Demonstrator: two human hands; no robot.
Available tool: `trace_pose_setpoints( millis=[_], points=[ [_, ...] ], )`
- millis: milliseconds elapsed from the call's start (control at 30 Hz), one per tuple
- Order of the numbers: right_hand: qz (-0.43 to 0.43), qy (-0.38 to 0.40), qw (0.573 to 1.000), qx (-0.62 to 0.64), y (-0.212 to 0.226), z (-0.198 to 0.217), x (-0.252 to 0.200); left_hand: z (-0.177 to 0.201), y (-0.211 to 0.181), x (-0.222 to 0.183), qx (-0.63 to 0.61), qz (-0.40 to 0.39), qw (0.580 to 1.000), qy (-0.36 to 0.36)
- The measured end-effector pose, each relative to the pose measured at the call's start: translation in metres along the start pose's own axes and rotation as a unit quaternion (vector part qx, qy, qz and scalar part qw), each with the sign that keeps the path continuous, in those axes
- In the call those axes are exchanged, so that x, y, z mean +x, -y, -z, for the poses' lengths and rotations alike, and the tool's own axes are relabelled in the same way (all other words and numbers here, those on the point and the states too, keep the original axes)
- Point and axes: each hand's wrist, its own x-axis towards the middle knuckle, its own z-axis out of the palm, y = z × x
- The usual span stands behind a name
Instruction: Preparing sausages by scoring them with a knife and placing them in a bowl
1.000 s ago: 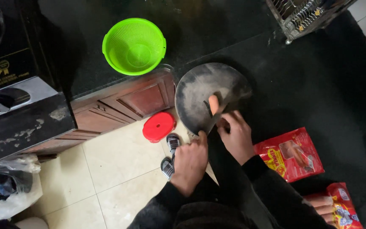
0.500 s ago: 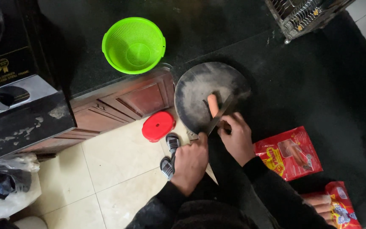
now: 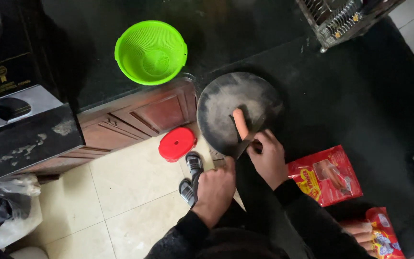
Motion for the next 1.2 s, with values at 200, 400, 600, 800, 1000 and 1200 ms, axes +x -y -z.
trace_pose_setpoints(
  millis=[200,400,600,800,1000,1200],
  points=[
    [0.009,0.028,0.994,-0.106,-0.032,-0.021,0.013,0.036,0.032,-0.011,-0.096,0.012,0.995,0.04],
    [-0.22,0.158,0.962,-0.01,0.023,-0.047,0.089,0.06,0.101,-0.033,-0.236,0.246,0.939,0.05],
    [-0.145,0.047,0.983,0.099,0.16,-0.103,0.198,0.068,0.147,-0.068,-0.211,0.378,0.898,0.081],
    [0.012,0.049,0.977,0.205,0.09,-0.152,0.223,0.067,0.16,-0.074,-0.211,0.41,0.882,0.1],
    [-0.093,-0.028,0.99,0.099,0.016,-0.017,0.078,0.032,0.155,-0.057,-0.182,0.268,0.941,0.096],
    [-0.305,-0.059,0.937,-0.162,-0.119,0.14,-0.063,0.06,0.098,-0.01,-0.218,0.115,0.955,0.163]
  ],
)
